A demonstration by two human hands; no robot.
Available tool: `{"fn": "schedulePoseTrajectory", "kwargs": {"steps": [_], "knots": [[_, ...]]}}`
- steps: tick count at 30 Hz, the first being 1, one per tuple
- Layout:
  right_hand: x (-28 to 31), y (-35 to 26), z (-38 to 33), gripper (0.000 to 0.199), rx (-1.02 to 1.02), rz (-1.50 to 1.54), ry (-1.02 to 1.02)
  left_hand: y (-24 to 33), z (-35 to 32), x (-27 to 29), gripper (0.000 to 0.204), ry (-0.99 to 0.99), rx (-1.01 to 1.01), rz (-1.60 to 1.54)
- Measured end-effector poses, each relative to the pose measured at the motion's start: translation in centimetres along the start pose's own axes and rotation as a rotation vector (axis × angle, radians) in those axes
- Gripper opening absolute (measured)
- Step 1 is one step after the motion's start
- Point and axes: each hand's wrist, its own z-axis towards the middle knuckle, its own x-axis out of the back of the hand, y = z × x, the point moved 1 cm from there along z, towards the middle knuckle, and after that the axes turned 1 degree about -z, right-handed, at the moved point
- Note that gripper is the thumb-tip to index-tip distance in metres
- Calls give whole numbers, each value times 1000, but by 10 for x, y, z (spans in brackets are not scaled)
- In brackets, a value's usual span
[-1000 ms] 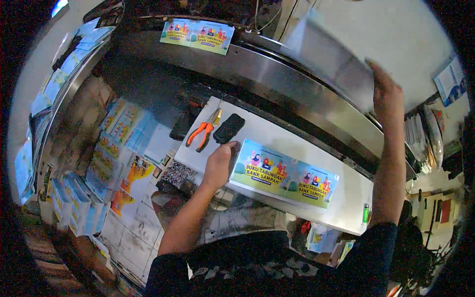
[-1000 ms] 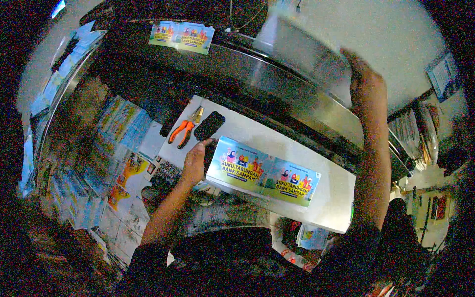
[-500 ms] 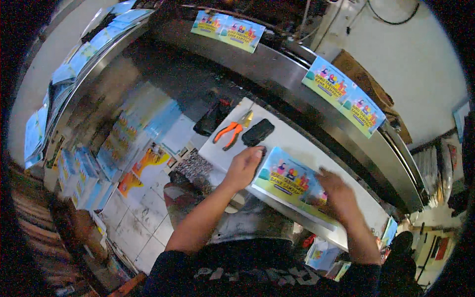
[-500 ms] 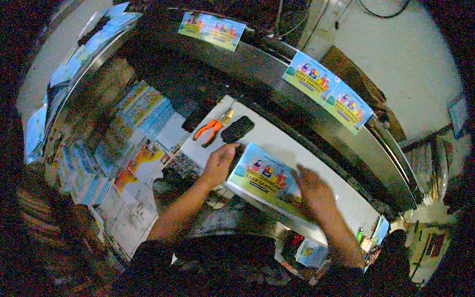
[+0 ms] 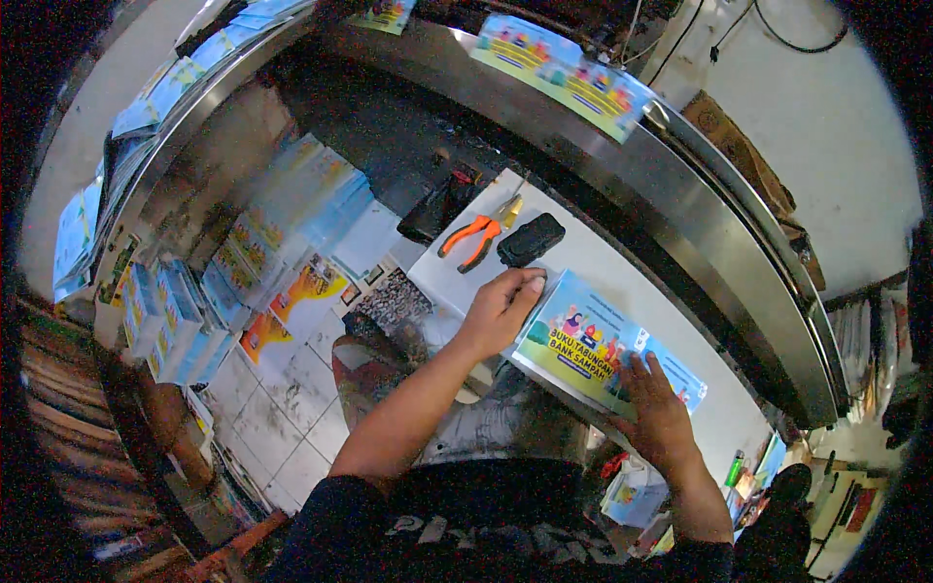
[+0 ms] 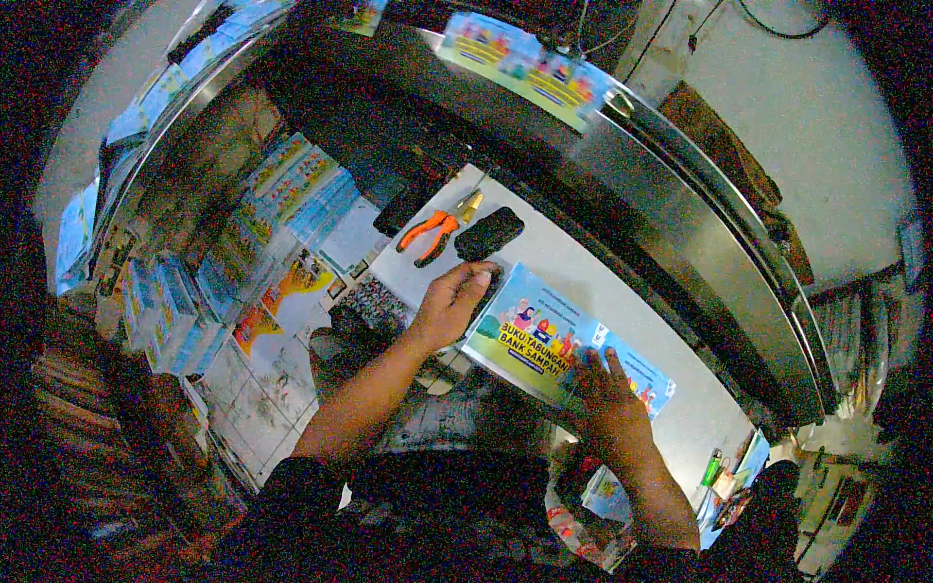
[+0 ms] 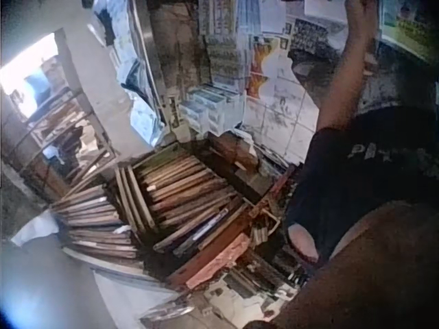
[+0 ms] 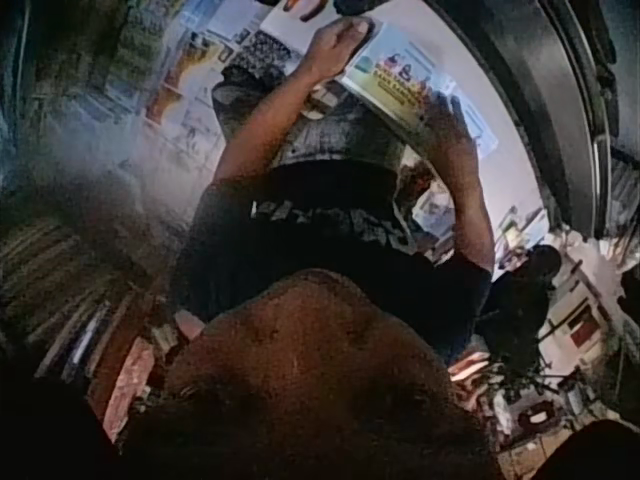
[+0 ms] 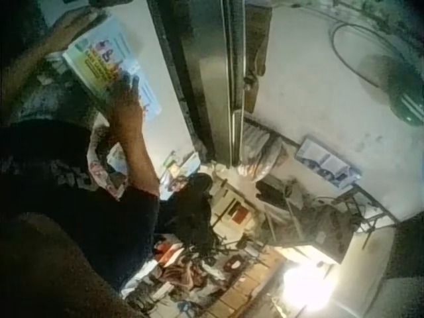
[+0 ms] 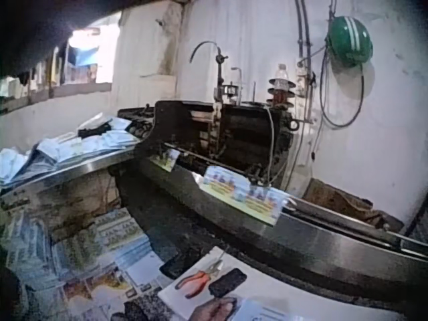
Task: The person picks up stacks of booklets from the floor and places them on a table. The person aligns the booklets into a single stack by hand and moves them across the work surface.
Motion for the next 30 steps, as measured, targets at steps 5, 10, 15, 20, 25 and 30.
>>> {"fn": "schedulePoseTrajectory", "kwargs": {"steps": [5,10,15,20,25,30], "knots": [[46,18,8,56,-59,314,-90,-10,0,2,35,-11,-62,12],[130,117,27,29,-281,32,374,-14,2,0,34,9,-106,-56],[210,151,100,42,-187,-274,1067,2,-4,5,41,-38,-111,113],[148,195,153,40,-277,-486,805,7,1,-5,51,-188,-255,379],[78,133,113,47,63,-30,731,0,-5,2,56,-136,-257,357],[20,7,15,86,109,-102,148,5,3,-2,57,-191,-302,243]]}}
